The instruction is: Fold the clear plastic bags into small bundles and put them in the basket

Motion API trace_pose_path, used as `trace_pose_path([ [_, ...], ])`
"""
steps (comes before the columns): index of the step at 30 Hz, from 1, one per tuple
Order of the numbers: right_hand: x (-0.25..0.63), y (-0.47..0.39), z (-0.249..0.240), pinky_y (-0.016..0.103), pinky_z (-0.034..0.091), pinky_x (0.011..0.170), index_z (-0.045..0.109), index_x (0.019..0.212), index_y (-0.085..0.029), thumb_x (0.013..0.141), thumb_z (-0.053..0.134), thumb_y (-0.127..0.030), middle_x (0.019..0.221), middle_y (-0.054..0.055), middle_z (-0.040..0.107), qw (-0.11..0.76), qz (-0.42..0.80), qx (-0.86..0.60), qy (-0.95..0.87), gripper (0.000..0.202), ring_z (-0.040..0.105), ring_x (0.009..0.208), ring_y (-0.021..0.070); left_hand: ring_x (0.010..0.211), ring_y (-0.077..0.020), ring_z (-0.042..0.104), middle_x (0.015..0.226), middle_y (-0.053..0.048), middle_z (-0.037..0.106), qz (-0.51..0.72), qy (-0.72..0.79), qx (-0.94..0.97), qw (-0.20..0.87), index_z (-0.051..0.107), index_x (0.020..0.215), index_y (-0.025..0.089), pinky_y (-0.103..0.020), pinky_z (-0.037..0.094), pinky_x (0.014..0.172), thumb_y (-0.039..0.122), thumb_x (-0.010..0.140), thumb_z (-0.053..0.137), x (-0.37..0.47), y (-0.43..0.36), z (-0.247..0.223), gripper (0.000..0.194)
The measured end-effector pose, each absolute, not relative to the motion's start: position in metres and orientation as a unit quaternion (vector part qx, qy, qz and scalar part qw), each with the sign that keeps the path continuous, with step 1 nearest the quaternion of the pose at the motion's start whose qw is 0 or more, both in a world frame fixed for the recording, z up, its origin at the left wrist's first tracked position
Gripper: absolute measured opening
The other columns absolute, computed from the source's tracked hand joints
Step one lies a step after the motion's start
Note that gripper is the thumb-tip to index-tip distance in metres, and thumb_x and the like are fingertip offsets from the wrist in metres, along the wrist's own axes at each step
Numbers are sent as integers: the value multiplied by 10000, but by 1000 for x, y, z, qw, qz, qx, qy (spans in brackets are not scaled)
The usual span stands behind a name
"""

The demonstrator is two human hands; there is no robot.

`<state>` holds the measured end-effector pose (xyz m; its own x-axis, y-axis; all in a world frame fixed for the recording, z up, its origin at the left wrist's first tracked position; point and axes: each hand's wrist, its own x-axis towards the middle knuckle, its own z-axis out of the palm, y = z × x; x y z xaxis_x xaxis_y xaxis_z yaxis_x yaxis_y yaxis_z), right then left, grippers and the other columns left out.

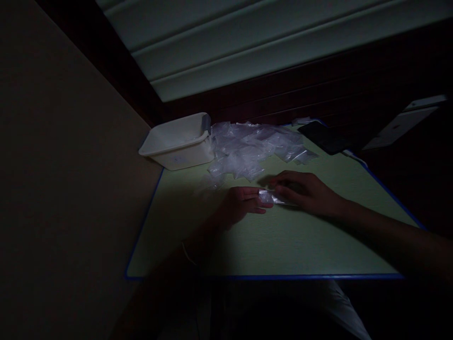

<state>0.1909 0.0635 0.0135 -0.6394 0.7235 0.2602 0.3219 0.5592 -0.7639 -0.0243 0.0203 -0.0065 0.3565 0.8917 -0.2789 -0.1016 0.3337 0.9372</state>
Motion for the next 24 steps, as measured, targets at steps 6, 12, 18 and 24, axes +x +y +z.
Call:
trace_pose_path([
  [6, 186, 66, 8, 256, 416, 570, 651, 831, -145, 861, 550, -400, 710, 19, 604, 209, 497, -341, -770, 276, 528, 620, 118, 883, -202, 704, 966, -120, 727, 356, 449, 470, 671, 658, 1075, 110, -276, 583, 738, 188, 754, 672, -23, 20, -7, 330],
  [12, 184, 66, 7, 264, 418, 590, 630, 837, -141, 835, 593, -403, 740, 26, 603, 206, 557, -334, -732, 264, 531, 645, 121, 859, -214, 709, 942, -135, 728, 349, 476, 483, 647, 634, 1111, 73, -274, 596, 699, 175, 762, 654, -20, 18, -4, 364],
  [18, 183, 63, 6, 266, 414, 603, 630, 845, -149, 833, 604, -371, 746, 22, 607, 197, 544, -315, -753, 224, 518, 647, 118, 838, -235, 711, 960, -147, 721, 344, 490, 512, 616, 605, 1156, 51, -299, 607, 679, 166, 758, 647, -16, 16, -5, 416],
  [24, 185, 66, 6, 255, 399, 590, 613, 826, -145, 828, 603, -325, 730, 8, 587, 193, 554, -313, -747, 180, 504, 636, 109, 879, -230, 704, 966, -148, 720, 324, 470, 512, 642, 570, 1226, 73, -286, 597, 699, 177, 758, 655, -17, 16, -2, 487],
])
